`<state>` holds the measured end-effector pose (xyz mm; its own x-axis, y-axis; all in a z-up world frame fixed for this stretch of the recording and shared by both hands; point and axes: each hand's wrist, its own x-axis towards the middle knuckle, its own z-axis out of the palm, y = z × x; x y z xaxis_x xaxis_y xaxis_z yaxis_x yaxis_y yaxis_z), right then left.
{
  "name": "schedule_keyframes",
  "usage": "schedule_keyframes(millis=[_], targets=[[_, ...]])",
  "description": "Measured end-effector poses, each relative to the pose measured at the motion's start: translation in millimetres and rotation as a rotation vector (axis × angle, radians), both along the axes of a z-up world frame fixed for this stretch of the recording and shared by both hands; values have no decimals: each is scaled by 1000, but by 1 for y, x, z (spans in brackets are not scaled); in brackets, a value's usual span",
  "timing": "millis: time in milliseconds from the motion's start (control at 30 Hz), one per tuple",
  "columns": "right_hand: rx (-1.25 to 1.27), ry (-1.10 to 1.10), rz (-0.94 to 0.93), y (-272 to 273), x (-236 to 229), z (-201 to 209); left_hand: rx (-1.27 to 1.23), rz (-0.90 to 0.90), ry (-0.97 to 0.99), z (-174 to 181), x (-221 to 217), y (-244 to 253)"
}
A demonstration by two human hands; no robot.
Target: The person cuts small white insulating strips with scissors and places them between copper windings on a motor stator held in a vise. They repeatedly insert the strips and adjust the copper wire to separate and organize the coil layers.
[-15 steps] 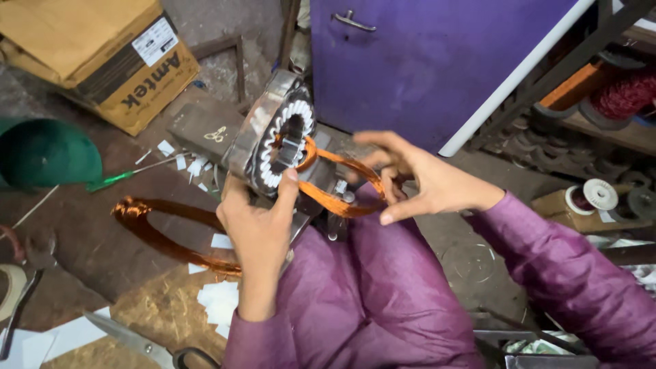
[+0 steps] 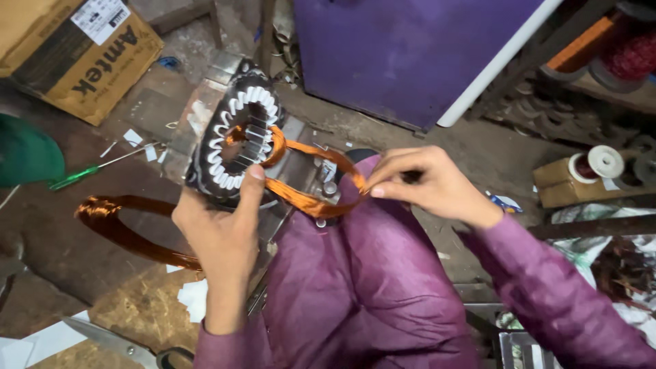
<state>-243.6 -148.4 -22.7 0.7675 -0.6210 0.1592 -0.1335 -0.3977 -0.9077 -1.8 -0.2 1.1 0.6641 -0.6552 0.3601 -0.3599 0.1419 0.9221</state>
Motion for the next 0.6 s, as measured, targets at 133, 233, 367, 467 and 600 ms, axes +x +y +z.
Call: schedule_keyframes(millis=[133, 233, 367, 467, 600], targets=[[-623, -102, -465, 43, 14, 19, -9, 13, -23, -3, 2, 1], [-813, -151, -302, 80, 29, 16, 12, 38, -46, -6, 3, 0], [-82, 145, -136, 154, 55, -6, 67, 73, -69, -3, 2, 1], [-451, -56, 72, 195, 57, -29, 8, 67, -85, 1, 5, -1], [-553, -12, 151, 200, 24, -54, -10, 69, -170, -4, 4, 0]])
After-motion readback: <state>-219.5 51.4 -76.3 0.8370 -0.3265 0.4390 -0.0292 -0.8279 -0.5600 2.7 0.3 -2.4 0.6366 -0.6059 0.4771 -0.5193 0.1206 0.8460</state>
